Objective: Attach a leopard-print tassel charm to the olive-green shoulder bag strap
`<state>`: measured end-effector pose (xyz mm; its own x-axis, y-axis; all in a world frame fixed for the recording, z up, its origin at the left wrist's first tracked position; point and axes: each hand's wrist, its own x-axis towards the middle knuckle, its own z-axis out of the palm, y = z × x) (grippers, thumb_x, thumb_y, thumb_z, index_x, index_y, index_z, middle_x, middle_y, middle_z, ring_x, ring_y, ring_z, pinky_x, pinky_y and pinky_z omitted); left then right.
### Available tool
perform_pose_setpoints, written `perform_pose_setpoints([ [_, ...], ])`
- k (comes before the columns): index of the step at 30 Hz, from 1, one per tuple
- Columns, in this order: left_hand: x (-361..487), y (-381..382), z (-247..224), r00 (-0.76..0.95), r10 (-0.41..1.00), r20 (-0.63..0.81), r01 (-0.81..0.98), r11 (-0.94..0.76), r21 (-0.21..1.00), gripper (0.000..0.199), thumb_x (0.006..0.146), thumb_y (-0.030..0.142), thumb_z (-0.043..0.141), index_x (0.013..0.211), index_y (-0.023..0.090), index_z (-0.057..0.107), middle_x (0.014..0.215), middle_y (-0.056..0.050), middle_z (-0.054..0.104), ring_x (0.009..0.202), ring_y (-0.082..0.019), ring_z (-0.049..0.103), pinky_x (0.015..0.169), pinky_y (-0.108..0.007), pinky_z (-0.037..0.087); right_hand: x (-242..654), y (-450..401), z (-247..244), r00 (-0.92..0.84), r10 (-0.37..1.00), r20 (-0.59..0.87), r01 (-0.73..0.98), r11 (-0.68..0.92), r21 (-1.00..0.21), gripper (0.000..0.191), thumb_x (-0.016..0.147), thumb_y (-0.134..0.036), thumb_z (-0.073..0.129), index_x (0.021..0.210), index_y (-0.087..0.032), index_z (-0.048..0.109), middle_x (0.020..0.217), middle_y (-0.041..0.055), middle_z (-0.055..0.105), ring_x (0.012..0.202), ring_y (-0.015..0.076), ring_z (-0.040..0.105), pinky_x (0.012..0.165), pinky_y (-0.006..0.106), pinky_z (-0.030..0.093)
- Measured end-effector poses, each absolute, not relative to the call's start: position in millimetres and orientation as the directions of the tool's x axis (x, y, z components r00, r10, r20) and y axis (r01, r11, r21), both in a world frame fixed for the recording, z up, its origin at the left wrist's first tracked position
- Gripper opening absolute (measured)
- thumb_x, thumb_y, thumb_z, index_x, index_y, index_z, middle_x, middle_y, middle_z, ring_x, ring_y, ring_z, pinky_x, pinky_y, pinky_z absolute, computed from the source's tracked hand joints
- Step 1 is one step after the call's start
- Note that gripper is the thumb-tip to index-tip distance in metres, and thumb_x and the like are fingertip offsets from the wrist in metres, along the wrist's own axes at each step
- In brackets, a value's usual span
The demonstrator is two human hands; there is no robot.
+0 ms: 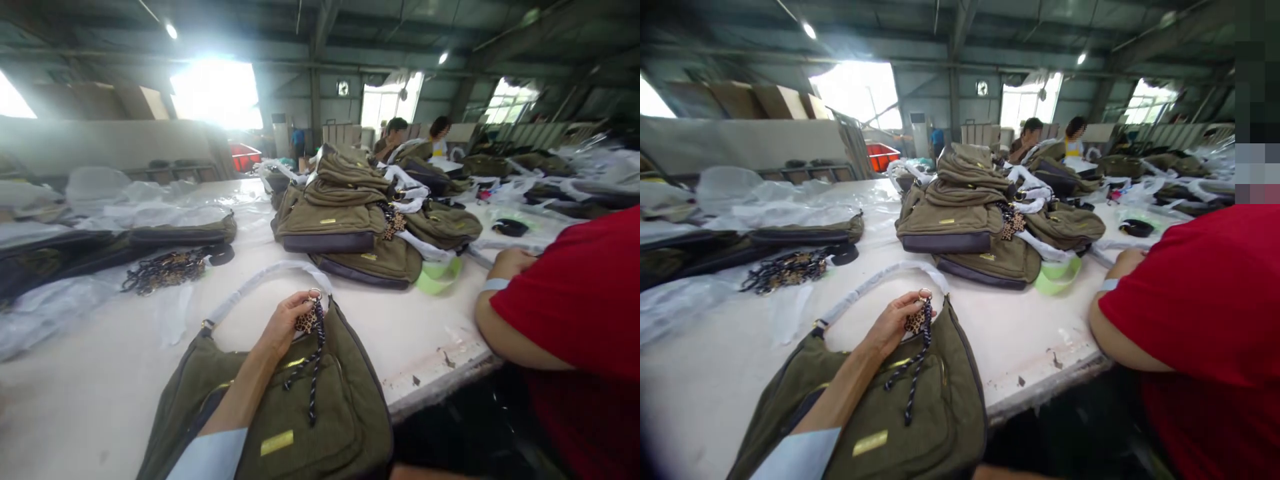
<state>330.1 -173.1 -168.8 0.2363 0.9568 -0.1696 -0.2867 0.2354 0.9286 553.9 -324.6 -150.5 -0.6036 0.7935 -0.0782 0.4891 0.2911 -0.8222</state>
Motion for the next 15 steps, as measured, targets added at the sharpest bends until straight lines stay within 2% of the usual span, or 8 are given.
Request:
perform_pose_setpoints([
  [2,332,-176,-169,0.275,0.951,-0.141,-0.292,0.222,0.93,0.037,0.067,0.028,0.073,0.101,0.015,0.064,0.076,-0.005,0.069,0.073,-0.019,0.067,0.063,-0.025,0.047,554,-296,-130,-0.582,0.813,0.017,0.456,0.344,-0.821,0.02,0.086,-0.04,0.056,0.09,-0.024,0.067,0.088,0.0025,0.067,0.08,0.0152,0.062,0.068,0.025,0.049],
  [4,332,-177,-171,0.286,0.952,-0.108,-0.305,0.197,0.932,0.038,0.066,0.029,0.073,0.101,0.015,0.065,0.077,-0.005,0.069,0.071,-0.019,0.067,0.064,-0.025,0.047,547,-257,-118,-0.519,0.846,0.123,0.435,0.385,-0.814,0.022,0.088,-0.036,0.051,0.091,-0.023,0.068,0.084,0.0011,0.068,0.077,0.0143,0.062,0.068,0.024,0.047],
  [6,330,-175,-174,0.276,0.958,-0.077,-0.31,0.165,0.936,0.039,0.065,0.03,0.074,0.1,0.015,0.065,0.077,-0.005,0.069,0.069,-0.018,0.066,0.065,-0.027,0.046,533,-213,-117,-0.321,0.904,0.283,0.393,0.399,-0.828,0.024,0.081,-0.035,0.06,0.094,-0.018,0.068,0.083,0.0028,0.068,0.071,0.0139,0.059,0.061,0.023,0.044],
  [11,326,-165,-182,0.196,0.981,-0.005,-0.301,0.065,0.951,0.037,0.063,0.029,0.073,0.096,0.014,0.065,0.073,-0.003,0.067,0.06,-0.013,0.059,0.059,-0.023,0.04,493,-132,-142,-0.38,0.911,0.159,0.267,0.273,-0.924,0.034,0.07,-0.044,0.066,0.082,-0.012,0.069,0.059,0.0005,0.057,0.051,0.009,0.047,0.045,0.019,0.035],
  [15,323,-162,-180,0.092,0.996,-0.011,-0.3,0.038,0.953,0.034,0.06,0.03,0.074,0.089,0.013,0.065,0.067,0.0,0.063,0.057,-0.01,0.053,0.054,-0.021,0.035,478,-107,-152,-0.391,0.911,0.131,0.162,0.208,-0.965,0.033,0.063,-0.041,0.071,0.078,-0.013,0.066,0.055,-0.0025,0.053,0.047,0.0068,0.041,0.042,0.018,0.034],
])
